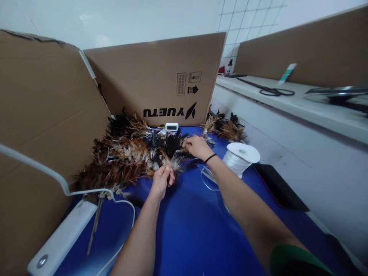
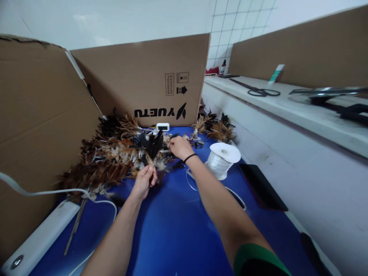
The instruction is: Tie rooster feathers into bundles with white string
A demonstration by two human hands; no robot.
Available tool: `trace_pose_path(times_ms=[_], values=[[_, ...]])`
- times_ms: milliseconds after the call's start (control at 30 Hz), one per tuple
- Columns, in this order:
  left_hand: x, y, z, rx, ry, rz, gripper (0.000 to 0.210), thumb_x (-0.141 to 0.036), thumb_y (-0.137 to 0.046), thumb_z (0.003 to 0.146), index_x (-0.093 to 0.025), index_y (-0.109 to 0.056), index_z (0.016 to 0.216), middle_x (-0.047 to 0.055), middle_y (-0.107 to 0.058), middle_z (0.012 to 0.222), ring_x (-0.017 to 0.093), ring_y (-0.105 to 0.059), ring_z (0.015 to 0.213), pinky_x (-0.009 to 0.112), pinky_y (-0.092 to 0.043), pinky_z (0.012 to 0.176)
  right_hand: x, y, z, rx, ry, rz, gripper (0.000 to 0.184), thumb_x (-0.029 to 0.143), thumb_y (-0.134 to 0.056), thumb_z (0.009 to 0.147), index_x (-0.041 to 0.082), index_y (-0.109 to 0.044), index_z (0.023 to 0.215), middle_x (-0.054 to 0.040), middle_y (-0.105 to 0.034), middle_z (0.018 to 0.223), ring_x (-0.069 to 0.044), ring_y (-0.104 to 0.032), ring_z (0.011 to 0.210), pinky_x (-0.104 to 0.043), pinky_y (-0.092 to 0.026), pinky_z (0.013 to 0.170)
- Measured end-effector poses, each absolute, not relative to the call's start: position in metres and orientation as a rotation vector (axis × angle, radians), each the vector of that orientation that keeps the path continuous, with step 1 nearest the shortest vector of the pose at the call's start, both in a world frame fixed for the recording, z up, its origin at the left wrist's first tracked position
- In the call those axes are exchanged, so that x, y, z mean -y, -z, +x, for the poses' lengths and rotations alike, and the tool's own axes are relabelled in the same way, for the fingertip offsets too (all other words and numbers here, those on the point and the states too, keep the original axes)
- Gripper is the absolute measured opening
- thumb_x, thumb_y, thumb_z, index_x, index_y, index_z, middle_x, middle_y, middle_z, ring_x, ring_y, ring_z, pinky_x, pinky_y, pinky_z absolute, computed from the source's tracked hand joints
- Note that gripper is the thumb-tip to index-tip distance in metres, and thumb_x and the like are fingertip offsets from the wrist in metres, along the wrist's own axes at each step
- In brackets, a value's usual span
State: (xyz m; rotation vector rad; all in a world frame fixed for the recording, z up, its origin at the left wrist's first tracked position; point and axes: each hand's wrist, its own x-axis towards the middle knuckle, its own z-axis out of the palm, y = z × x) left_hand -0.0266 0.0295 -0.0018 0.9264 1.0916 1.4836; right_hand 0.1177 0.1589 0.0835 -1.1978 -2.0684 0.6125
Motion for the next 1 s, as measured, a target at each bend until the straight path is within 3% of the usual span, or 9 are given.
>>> trace_pose_path(times_ms=[100, 233, 367, 567, 800, 1000], values=[[-0.029, 0.000, -0.025, -1.080, -1.479, 0.921, 0.038, -0.052, -0.060, 0.075, -0.016, -0.051, 0.070, -0.005, -0.048, 0.046, 0.004, -0.034, 0.035, 0.017, -0.022, 0.035, -0.136, -0.074, 0.113, 2.083, -0.953, -1.043, 0.006, 0.013, -0.068, 0.061, 0.016, -0.066, 0.066, 0.0003, -0.062, 0.060, -0.011, -0.055, 0.058, -0.023, -0.042, 0.058], [-0.028, -0.001, -0.024, -1.094, -1.454, 0.935, 0.038, -0.052, -0.059, 0.076, -0.015, -0.051, 0.070, -0.006, -0.047, 0.043, 0.005, -0.034, 0.034, 0.017, -0.022, 0.035, -0.114, -0.072, 0.103, 1.909, -1.483, -0.867, 0.017, 0.029, -0.066, 0.067, 0.013, -0.059, 0.067, 0.0055, -0.051, 0.052, -0.005, -0.041, 0.043, -0.018, -0.031, 0.041], [-0.029, 0.000, -0.024, -1.084, -1.460, 0.932, 0.038, -0.052, -0.060, 0.076, -0.014, -0.054, 0.072, -0.005, -0.051, 0.047, 0.005, -0.037, 0.035, 0.017, -0.024, 0.034, -0.107, -0.068, 0.095, 1.814, -1.388, -1.006, 0.016, 0.023, -0.057, 0.072, 0.014, -0.054, 0.059, 0.0043, -0.051, 0.047, -0.004, -0.038, 0.036, -0.017, -0.028, 0.035], [-0.030, -0.001, -0.024, -1.121, -1.520, 0.946, 0.040, -0.053, -0.062, 0.074, -0.013, -0.058, 0.077, -0.003, -0.054, 0.051, 0.005, -0.041, 0.037, 0.018, -0.029, 0.035, -0.103, -0.059, 0.088, 1.741, -1.241, -1.069, 0.010, 0.022, -0.057, 0.070, 0.015, -0.057, 0.063, 0.0002, -0.060, 0.051, -0.010, -0.052, 0.040, -0.018, -0.036, 0.034], [-0.030, 0.001, -0.025, -1.304, -1.538, 1.113, 0.043, -0.055, -0.055, 0.079, -0.014, -0.058, 0.067, -0.003, -0.050, 0.042, 0.006, -0.040, 0.034, 0.018, -0.030, 0.035, -0.099, -0.055, 0.086, 1.712, -1.128, -1.272, 0.017, 0.024, -0.057, 0.069, 0.014, -0.059, 0.055, -0.0030, -0.063, 0.048, -0.008, -0.046, 0.032, -0.018, -0.034, 0.031], [-0.030, 0.000, -0.024, -1.433, -1.556, 1.106, 0.042, -0.056, -0.053, 0.080, -0.016, -0.058, 0.068, -0.003, -0.052, 0.043, 0.007, -0.041, 0.032, 0.019, -0.031, 0.034, -0.095, -0.048, 0.093, 1.790, -1.150, -1.207, 0.022, 0.033, -0.060, 0.074, 0.016, -0.060, 0.059, -0.0038, -0.066, 0.056, -0.012, -0.057, 0.044, -0.019, -0.039, 0.037]])
